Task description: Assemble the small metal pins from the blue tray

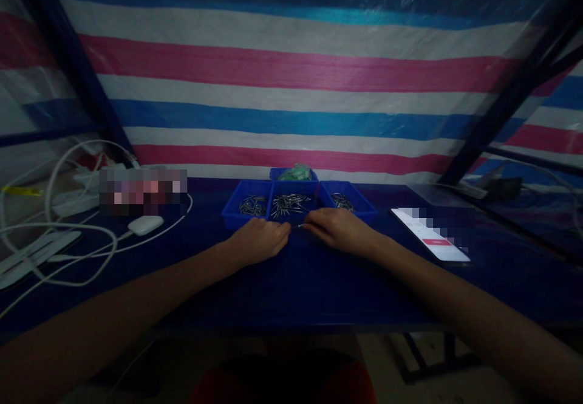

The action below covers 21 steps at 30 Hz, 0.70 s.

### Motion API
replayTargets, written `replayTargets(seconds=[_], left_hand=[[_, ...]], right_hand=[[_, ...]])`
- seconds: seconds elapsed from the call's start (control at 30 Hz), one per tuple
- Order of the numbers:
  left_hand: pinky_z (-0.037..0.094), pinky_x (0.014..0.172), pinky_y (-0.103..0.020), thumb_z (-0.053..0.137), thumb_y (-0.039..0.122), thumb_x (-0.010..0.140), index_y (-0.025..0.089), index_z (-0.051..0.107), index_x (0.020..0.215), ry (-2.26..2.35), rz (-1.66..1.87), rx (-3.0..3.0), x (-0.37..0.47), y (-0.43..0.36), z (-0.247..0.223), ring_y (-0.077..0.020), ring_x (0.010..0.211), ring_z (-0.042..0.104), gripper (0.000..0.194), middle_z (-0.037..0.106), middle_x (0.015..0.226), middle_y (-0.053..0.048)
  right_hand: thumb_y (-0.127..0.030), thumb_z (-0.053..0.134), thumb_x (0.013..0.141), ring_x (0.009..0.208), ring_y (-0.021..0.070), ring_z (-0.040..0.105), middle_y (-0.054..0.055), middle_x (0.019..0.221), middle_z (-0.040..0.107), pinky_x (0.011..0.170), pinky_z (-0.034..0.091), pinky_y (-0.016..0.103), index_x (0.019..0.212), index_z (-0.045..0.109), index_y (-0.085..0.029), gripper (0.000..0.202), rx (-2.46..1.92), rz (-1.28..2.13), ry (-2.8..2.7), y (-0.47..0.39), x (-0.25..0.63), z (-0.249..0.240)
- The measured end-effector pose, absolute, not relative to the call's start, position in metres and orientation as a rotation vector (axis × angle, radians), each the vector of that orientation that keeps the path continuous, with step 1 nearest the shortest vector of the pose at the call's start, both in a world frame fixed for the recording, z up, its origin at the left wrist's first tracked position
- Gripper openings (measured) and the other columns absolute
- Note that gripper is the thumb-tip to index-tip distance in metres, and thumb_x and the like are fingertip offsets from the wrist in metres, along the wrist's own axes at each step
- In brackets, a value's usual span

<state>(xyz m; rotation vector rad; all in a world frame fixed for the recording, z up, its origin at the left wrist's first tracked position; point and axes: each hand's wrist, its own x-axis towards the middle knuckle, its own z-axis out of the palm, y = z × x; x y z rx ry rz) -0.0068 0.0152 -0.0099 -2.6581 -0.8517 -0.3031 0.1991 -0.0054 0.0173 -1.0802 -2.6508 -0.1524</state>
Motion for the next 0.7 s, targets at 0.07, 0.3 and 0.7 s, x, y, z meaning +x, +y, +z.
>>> replayTargets(seconds=[0.07, 0.3, 0.7], left_hand=[[0.036, 0.044, -0.024, 0.034, 0.023, 0.085, 0.013, 0.055, 0.082, -0.883, -0.274, -2.648, -0.0067, 0.0148, -0.0093, -0.0138, 0.047, 0.056, 0.023, 0.062, 0.062, -0.005], [0.036, 0.044, -0.025, 0.033, 0.024, 0.084, 0.014, 0.053, 0.082, -0.922, -0.216, -2.616, -0.0058, 0.0128, -0.0065, -0.016, 0.046, 0.056, 0.023, 0.061, 0.058, -0.004], [0.039, 0.048, -0.026, 0.027, 0.031, 0.089, 0.014, 0.053, 0.09, -1.006, -0.185, -2.629, -0.0057, 0.0129, -0.0085, -0.0165, 0.049, 0.056, 0.031, 0.061, 0.061, -0.006]], right_hand=[[-0.027, 0.034, 0.089, 0.066, 0.0122, 0.051, 0.004, 0.075, 0.057, 0.062, 0.035, 0.025, 0.085, 0.054, -0.015, 0.024, -1.077, -0.172, -2.68, -0.0054, 0.1998, 0.0181], [-0.025, 0.036, 0.087, 0.066, 0.0121, 0.05, 0.004, 0.075, 0.056, 0.061, 0.036, 0.025, 0.086, 0.055, -0.014, 0.022, -1.067, -0.215, -2.692, -0.0028, 0.202, 0.0164], [-0.023, 0.038, 0.086, 0.068, 0.0132, 0.052, 0.006, 0.075, 0.058, 0.062, 0.036, 0.025, 0.084, 0.057, -0.014, 0.021, -1.051, -0.319, -2.687, 0.0005, 0.2066, 0.021]])
